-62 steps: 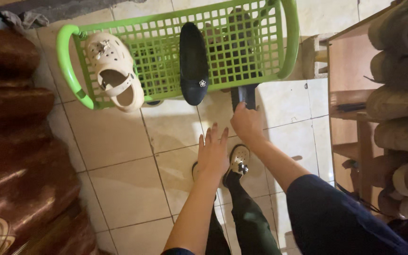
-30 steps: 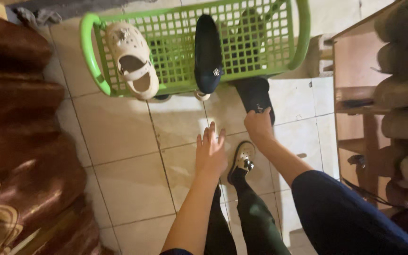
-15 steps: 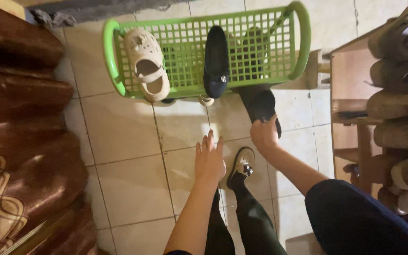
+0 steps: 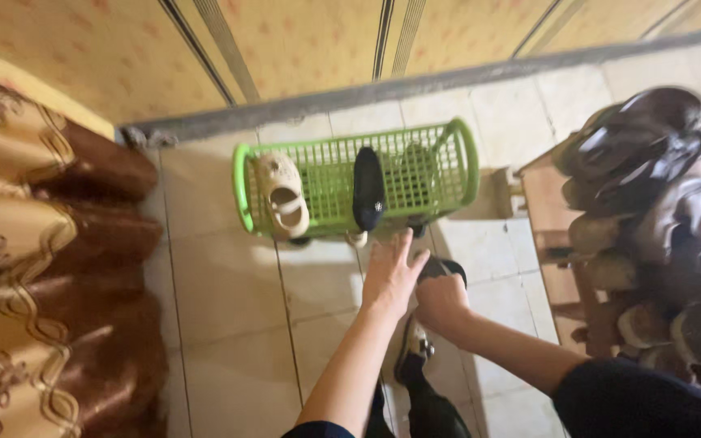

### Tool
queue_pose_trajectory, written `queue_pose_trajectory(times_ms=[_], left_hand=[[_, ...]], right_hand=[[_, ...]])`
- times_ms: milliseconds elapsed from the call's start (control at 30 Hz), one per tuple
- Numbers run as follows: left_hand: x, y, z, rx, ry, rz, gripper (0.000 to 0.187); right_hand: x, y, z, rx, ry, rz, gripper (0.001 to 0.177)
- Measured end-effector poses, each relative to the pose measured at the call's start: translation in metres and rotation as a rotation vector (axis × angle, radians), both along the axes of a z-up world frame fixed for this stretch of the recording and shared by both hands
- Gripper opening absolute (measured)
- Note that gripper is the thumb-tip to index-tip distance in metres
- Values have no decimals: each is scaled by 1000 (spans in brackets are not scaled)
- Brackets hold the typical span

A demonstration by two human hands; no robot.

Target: The person organizes a collection of footwear by picking up various pairs of shoes and sandals from a green plastic basket and arranging them on a wooden shoe rack. The person handles the items one by one, placing them in pairs on the rack.

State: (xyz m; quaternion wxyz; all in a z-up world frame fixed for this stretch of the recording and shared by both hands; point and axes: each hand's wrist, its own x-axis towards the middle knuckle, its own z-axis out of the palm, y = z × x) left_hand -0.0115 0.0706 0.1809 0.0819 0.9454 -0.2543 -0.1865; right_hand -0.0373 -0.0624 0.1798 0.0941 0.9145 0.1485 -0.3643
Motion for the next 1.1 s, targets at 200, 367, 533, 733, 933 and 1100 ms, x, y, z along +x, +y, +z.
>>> queue_pose_trajectory(times_ms=[200,367,533,733,933,1100], left_hand=[[54,-11,102,-74,150,-104,93],[77,-19,175,-331,-195,-77,44],[114,-33,235,-279,-574,-223,40],[121,-46,329,-430,-631,-325,31],[104,-79,371,-395,-667,-500,34],[77,-98,371,-403,-820,-533,35]], right_hand=[[26,-9,129,106,-246,-55,32],[50,-17,215,66,-527,6,22],[66,-30,292,52,-844,53,25],[58,-47,369,54,-1017,28,15],[-3,-53,436,-100,-956,90,29],[-50,-65,479,-14,-787,-320,44]])
